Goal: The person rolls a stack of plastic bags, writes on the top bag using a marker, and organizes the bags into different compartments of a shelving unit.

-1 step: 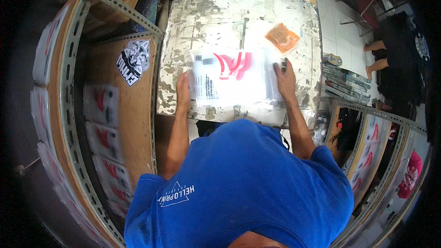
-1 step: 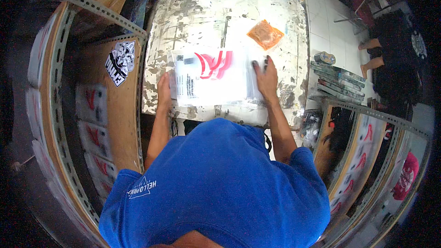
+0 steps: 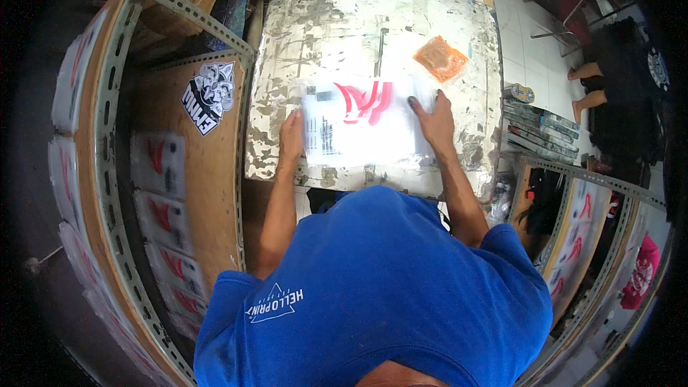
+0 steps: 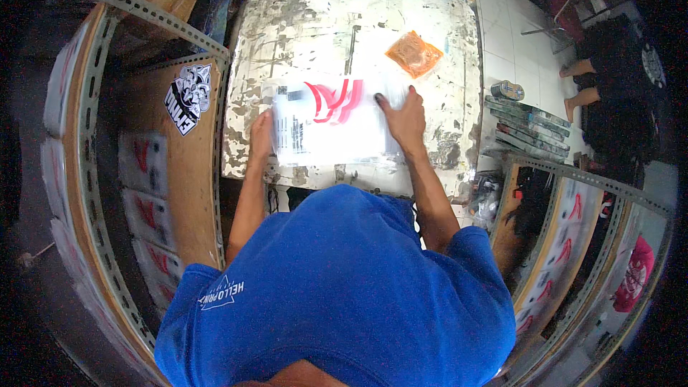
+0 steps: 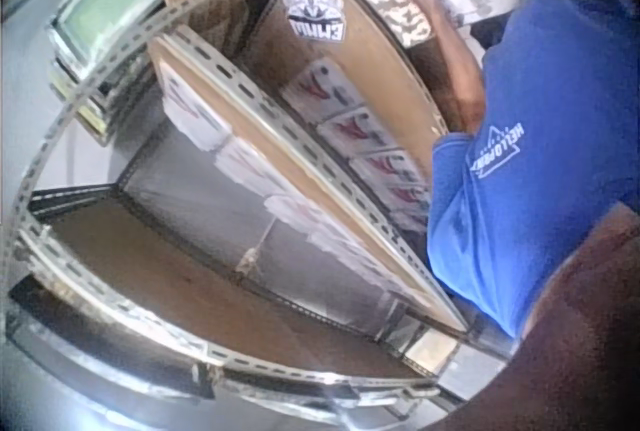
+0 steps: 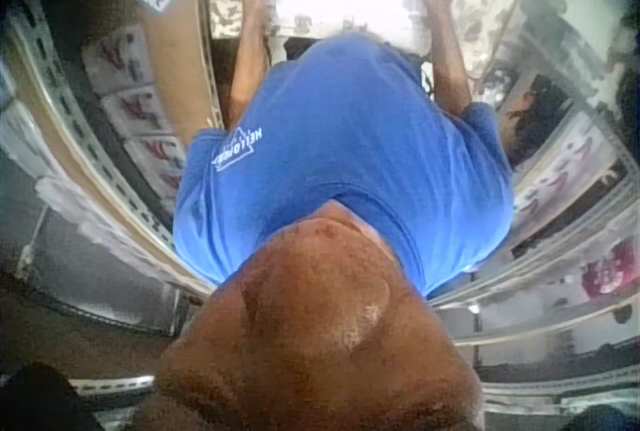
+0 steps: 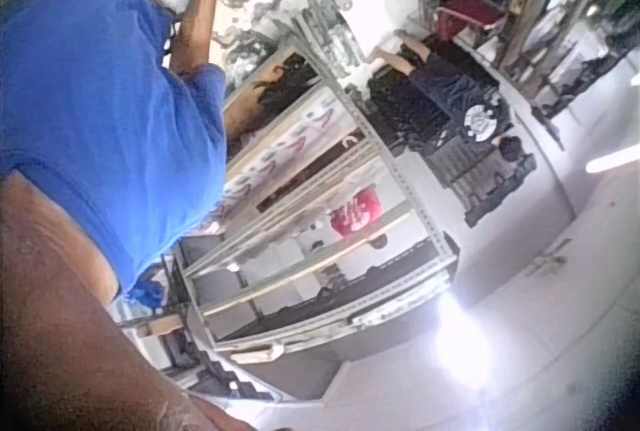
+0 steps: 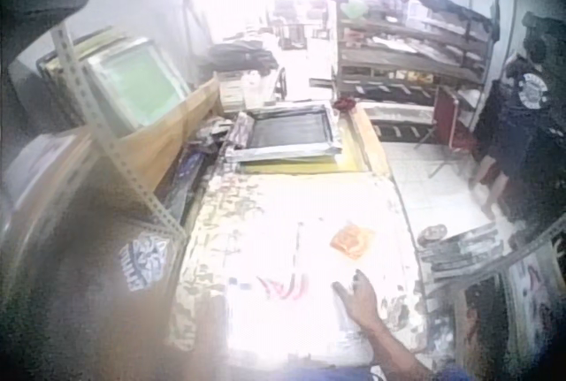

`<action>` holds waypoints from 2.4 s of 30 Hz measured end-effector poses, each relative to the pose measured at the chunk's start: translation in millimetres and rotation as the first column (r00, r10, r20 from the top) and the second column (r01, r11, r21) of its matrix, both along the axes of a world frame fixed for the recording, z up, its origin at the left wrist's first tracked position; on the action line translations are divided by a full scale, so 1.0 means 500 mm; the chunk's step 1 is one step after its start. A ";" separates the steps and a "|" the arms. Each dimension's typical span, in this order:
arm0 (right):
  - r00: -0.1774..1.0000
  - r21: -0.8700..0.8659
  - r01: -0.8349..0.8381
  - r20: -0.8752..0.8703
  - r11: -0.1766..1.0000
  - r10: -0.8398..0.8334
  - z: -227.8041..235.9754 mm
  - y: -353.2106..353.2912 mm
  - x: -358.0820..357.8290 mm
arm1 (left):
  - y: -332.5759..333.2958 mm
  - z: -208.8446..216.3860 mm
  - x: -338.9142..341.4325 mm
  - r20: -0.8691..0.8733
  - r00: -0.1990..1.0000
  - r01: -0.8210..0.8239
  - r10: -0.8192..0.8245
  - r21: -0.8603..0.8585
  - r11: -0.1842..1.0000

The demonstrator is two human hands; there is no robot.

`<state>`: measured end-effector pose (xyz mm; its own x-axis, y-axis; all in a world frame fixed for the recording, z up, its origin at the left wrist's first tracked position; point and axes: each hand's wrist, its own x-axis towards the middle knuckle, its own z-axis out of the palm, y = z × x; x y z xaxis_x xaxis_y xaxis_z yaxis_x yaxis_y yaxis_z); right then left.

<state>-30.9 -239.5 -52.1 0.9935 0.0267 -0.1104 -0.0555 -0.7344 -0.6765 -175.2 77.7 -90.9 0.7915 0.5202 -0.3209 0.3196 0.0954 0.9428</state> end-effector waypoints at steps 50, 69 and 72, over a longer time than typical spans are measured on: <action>0.945 0.506 0.002 -0.282 0.863 0.163 -0.004 -0.057 0.380 | -0.111 0.047 0.329 -0.025 0.997 0.071 -0.072 -0.034 0.997; 0.995 0.604 -0.036 0.094 0.796 -0.026 0.006 -0.072 0.101 | -0.118 0.079 0.229 0.193 0.978 0.028 -0.077 0.247 0.969; 0.980 0.622 0.095 -0.197 0.777 0.037 0.041 -0.097 0.125 | -0.102 0.093 0.258 -0.032 0.971 0.237 -0.237 0.254 0.938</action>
